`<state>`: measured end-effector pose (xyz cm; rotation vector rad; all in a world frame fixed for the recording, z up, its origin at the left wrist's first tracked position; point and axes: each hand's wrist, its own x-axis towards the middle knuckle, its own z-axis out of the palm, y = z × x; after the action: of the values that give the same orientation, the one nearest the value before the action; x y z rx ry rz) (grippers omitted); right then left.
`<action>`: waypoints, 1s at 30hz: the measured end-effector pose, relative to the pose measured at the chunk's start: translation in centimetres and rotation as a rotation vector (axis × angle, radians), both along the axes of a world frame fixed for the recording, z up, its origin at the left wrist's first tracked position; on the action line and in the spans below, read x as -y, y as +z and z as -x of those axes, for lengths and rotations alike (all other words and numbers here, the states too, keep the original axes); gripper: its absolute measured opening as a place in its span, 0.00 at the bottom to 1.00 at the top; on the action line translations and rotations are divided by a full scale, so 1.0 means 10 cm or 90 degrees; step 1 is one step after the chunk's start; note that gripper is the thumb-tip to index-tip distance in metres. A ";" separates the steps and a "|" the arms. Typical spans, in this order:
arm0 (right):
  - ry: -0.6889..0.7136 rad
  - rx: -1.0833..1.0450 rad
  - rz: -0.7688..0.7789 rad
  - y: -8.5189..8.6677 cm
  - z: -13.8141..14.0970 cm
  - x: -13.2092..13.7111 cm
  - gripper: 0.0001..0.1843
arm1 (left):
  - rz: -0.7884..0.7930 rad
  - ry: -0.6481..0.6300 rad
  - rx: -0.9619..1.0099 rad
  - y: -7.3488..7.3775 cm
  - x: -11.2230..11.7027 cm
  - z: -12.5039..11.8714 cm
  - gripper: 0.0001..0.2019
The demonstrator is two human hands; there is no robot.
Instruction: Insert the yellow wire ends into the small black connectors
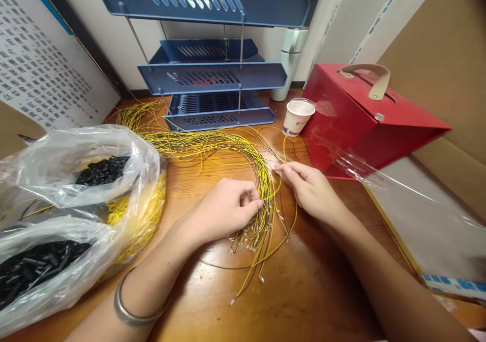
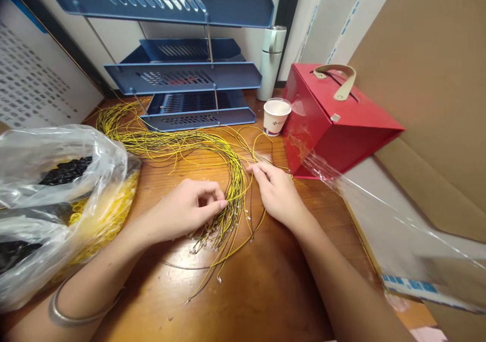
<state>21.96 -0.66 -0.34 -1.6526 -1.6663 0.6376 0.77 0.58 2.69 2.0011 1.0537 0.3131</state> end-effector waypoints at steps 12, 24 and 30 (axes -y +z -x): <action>-0.006 -0.025 0.021 0.01 0.05 0.01 0.17 | -0.057 -0.125 -0.089 0.10 0.01 0.09 0.18; -0.032 -0.061 -0.113 0.18 0.13 0.14 0.14 | -0.098 -0.009 0.002 -0.05 -0.04 0.07 0.14; 0.054 -0.535 0.000 0.31 0.24 0.22 0.11 | -0.146 -0.058 0.129 -0.06 0.02 -0.02 0.14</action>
<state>19.58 -2.89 2.78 -1.0669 -1.1044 1.1701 0.98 0.39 2.07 2.1593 0.8271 0.5988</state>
